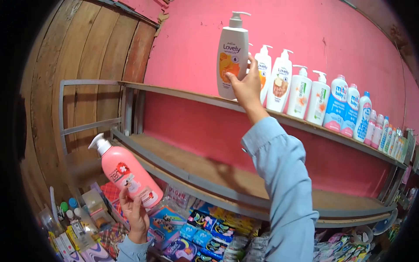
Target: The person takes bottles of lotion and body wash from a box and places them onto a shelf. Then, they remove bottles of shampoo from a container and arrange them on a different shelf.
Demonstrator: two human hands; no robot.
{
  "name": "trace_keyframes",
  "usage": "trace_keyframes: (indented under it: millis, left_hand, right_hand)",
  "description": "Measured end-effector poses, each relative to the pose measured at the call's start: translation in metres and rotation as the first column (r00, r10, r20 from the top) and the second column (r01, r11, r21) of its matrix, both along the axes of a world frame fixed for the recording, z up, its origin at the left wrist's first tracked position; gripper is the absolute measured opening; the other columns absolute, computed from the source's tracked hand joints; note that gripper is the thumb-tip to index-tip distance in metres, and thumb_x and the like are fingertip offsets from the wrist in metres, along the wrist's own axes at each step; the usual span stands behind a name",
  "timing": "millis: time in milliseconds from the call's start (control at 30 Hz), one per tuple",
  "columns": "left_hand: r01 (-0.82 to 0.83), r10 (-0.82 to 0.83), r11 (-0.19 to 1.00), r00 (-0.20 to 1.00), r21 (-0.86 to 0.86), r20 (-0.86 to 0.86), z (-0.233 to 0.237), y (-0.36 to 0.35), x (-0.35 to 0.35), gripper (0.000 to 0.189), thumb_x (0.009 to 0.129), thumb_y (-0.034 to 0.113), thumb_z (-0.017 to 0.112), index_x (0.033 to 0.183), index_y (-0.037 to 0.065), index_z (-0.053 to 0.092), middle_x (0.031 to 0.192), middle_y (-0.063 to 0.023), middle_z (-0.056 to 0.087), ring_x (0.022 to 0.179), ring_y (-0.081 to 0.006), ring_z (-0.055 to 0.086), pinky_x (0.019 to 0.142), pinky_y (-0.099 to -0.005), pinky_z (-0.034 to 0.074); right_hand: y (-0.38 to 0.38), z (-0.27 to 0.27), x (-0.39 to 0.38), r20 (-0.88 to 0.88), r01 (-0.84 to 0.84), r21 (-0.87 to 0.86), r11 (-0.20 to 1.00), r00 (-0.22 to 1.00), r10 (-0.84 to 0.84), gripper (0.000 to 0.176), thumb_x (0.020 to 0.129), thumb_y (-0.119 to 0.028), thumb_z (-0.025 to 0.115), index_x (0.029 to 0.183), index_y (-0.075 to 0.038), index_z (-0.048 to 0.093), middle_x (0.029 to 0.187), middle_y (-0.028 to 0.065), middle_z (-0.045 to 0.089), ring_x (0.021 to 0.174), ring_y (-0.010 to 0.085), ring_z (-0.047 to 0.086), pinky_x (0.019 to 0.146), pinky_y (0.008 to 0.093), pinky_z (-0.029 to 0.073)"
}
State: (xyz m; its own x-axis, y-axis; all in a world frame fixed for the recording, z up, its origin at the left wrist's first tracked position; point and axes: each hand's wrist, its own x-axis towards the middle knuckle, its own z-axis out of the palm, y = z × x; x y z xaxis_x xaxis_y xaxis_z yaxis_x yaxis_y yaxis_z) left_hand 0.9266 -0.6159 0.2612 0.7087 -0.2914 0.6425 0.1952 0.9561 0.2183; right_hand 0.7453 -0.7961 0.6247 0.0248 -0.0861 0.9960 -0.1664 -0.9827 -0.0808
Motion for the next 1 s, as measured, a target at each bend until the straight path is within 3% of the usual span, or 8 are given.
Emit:
trace_keyframes:
  millis: [200, 233, 333, 467, 600, 700, 800, 1000]
  left_hand:
    - [-0.105, 0.105, 0.994, 0.995, 0.009, 0.002, -0.029, -0.013, 0.047, 0.048, 0.083, -0.006, 0.06, 0.127, 0.006, 0.045, 0.13, -0.0122, 0.048, 0.122, -0.022, 0.046, 0.107, -0.0378, 0.034]
    - [-0.113, 0.113, 0.993, 0.993, 0.025, -0.018, -0.032, -0.014, 0.053, 0.048, 0.083, -0.006, 0.061, 0.127, 0.006, 0.045, 0.13, -0.0126, 0.048, 0.122, -0.022, 0.046, 0.106, -0.0377, 0.034]
    - [-0.111, 0.113, 0.993, 0.991, 0.036, -0.074, -0.035, -0.015, 0.065, 0.048, 0.083, -0.005, 0.061, 0.127, 0.005, 0.045, 0.13, -0.0124, 0.047, 0.121, -0.0222, 0.046, 0.106, -0.0376, 0.034]
    - [-0.099, 0.101, 0.995, 0.99, 0.03, -0.103, -0.039, -0.017, 0.075, 0.048, 0.084, -0.005, 0.06, 0.128, 0.004, 0.044, 0.13, -0.0126, 0.047, 0.121, -0.0226, 0.046, 0.106, -0.0378, 0.034]
    - [-0.158, 0.16, 0.986, 0.987, 0.058, -0.02, -0.045, -0.022, 0.082, 0.051, 0.087, 0.0, 0.06, 0.133, 0.007, 0.041, 0.133, -0.0091, 0.046, 0.121, -0.021, 0.048, 0.104, -0.0362, 0.039]
    - [-0.161, 0.161, 0.986, 0.987, 0.05, 0.013, -0.046, -0.021, 0.081, 0.051, 0.087, -0.001, 0.059, 0.134, 0.007, 0.04, 0.133, -0.0096, 0.046, 0.121, -0.0208, 0.049, 0.103, -0.0361, 0.04]
    - [-0.148, 0.147, 0.988, 0.989, 0.048, 0.018, -0.049, -0.023, 0.082, 0.051, 0.087, -0.001, 0.058, 0.134, 0.007, 0.04, 0.133, -0.0105, 0.046, 0.121, -0.021, 0.049, 0.103, -0.0362, 0.039]
    - [-0.137, 0.137, 0.988, 0.991, 0.067, 0.0, -0.045, -0.027, 0.081, 0.05, 0.088, -0.001, 0.058, 0.134, 0.006, 0.04, 0.133, -0.0108, 0.045, 0.121, -0.0215, 0.048, 0.104, -0.0364, 0.039]
  right_hand:
    - [-0.057, 0.019, 0.073, 0.007, 0.259, 0.021, 0.966, 0.966, -0.259, 0.077, 0.07, -0.009, 0.079, 0.134, -0.004, 0.036, 0.121, 0.0192, 0.054, 0.112, 0.0323, 0.055, 0.094, 0.0378, 0.045]
    - [-0.067, 0.022, 0.079, -0.005, 0.338, 0.028, 0.941, 0.941, -0.338, 0.085, 0.07, -0.012, 0.079, 0.14, -0.005, 0.031, 0.123, 0.0215, 0.053, 0.113, 0.0342, 0.054, 0.095, 0.038, 0.044]
    - [-0.097, 0.021, 0.094, 0.067, 0.372, 0.037, 0.927, 0.925, -0.374, 0.089, 0.071, -0.016, 0.079, 0.143, -0.005, 0.027, 0.121, 0.0224, 0.054, 0.111, 0.0351, 0.055, 0.093, 0.0392, 0.045]
    - [-0.118, 0.02, 0.091, 0.029, 0.377, 0.03, 0.926, 0.925, -0.378, 0.091, 0.072, -0.02, 0.078, 0.144, -0.006, 0.025, 0.113, 0.0235, 0.056, 0.103, 0.0365, 0.059, 0.087, 0.042, 0.047]
    - [-0.112, 0.022, 0.085, -0.083, 0.494, 0.045, 0.868, 0.868, -0.49, 0.095, 0.072, -0.023, 0.078, 0.145, -0.006, 0.019, 0.111, 0.0257, 0.056, 0.102, 0.0374, 0.06, 0.086, 0.0424, 0.048]
    - [-0.102, 0.028, 0.078, -0.2, 0.517, 0.051, 0.855, 0.844, -0.498, 0.098, 0.07, -0.025, 0.08, 0.142, 0.003, 0.021, 0.118, 0.0265, 0.057, 0.11, 0.0328, 0.057, 0.092, 0.0425, 0.042]
    - [-0.069, 0.024, 0.073, -0.301, 0.717, -0.04, 0.696, 0.656, -0.693, 0.104, 0.065, -0.03, 0.083, 0.143, 0.001, 0.022, 0.113, 0.0236, 0.058, 0.103, 0.0337, 0.059, 0.092, 0.0481, 0.037]
    - [-0.082, 0.021, 0.071, -0.228, 0.791, -0.136, 0.596, 0.561, -0.796, 0.102, 0.062, -0.035, 0.084, 0.144, -0.014, 0.028, 0.104, 0.0171, 0.057, 0.095, 0.0355, 0.061, 0.091, 0.0521, 0.033]
